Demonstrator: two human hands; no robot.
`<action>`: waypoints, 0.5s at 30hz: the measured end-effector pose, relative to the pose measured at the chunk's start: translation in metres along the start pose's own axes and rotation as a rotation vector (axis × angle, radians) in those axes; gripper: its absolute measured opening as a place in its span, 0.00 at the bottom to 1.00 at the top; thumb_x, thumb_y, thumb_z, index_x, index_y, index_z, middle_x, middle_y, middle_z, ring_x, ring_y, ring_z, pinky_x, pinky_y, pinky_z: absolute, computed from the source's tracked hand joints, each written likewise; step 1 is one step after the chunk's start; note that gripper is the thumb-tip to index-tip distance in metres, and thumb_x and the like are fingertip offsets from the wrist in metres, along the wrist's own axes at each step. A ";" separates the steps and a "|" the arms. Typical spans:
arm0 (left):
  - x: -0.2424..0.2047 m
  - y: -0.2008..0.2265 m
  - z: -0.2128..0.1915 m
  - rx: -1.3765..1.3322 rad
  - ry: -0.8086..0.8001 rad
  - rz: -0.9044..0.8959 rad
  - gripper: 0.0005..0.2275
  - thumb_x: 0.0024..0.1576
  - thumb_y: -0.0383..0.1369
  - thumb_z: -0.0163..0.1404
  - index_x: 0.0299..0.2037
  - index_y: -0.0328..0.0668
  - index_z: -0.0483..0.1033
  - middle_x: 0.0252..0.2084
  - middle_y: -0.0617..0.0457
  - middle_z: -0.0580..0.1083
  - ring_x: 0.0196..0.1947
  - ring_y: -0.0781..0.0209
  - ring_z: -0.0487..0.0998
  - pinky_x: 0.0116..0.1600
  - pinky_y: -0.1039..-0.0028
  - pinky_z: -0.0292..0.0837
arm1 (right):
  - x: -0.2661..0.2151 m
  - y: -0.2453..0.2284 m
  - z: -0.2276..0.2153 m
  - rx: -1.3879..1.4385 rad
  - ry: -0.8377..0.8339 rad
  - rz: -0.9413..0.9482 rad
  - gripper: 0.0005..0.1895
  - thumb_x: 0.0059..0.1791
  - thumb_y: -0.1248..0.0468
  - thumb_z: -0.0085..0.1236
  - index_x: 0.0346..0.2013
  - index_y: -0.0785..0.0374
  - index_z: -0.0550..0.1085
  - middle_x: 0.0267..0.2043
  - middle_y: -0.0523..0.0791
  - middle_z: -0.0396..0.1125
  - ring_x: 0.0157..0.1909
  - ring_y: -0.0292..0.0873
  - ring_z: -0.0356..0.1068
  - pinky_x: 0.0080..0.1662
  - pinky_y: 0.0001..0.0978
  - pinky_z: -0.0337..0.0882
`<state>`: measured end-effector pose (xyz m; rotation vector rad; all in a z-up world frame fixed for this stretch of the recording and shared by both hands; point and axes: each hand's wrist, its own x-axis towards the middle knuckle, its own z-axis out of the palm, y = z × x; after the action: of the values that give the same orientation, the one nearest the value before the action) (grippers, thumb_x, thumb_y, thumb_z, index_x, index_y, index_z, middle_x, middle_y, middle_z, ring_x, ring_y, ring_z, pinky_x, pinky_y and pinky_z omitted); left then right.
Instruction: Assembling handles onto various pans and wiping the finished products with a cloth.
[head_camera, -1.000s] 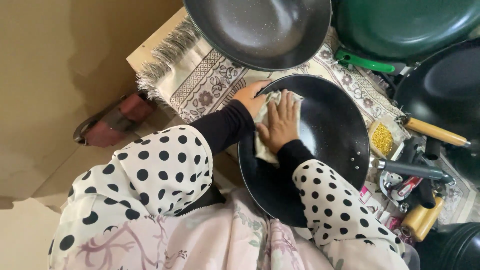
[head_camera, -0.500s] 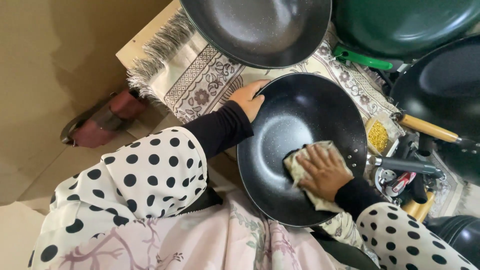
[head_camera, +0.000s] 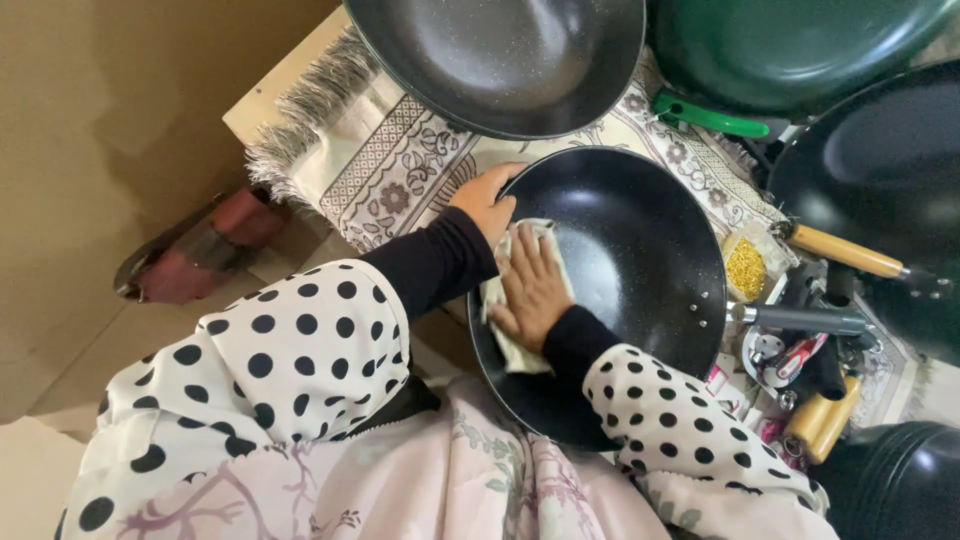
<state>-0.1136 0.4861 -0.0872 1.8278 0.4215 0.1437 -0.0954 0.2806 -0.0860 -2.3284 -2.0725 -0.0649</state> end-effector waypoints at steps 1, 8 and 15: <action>0.000 0.001 0.001 -0.005 0.003 0.000 0.22 0.63 0.33 0.42 0.69 0.64 0.65 0.62 0.49 0.74 0.63 0.47 0.73 0.69 0.59 0.68 | -0.012 -0.005 -0.005 -0.003 -0.004 -0.003 0.43 0.52 0.36 0.47 0.66 0.70 0.63 0.76 0.69 0.44 0.78 0.72 0.39 0.72 0.68 0.39; -0.003 -0.005 0.001 0.014 -0.006 0.055 0.24 0.63 0.32 0.43 0.71 0.57 0.62 0.64 0.44 0.72 0.65 0.40 0.71 0.70 0.55 0.65 | -0.102 0.038 -0.016 -0.111 -0.292 0.029 0.48 0.48 0.27 0.38 0.76 0.48 0.54 0.81 0.56 0.40 0.81 0.62 0.36 0.74 0.65 0.36; -0.009 0.007 -0.009 0.112 -0.051 0.038 0.24 0.63 0.32 0.42 0.72 0.59 0.60 0.62 0.42 0.72 0.64 0.42 0.71 0.71 0.56 0.65 | -0.084 0.128 -0.046 -0.304 -0.055 0.452 0.35 0.54 0.49 0.42 0.76 0.49 0.56 0.81 0.59 0.41 0.79 0.72 0.33 0.67 0.88 0.33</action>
<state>-0.1234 0.4894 -0.0769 1.9462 0.3652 0.1004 0.0215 0.1798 -0.0431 -2.9498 -1.5962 -0.3278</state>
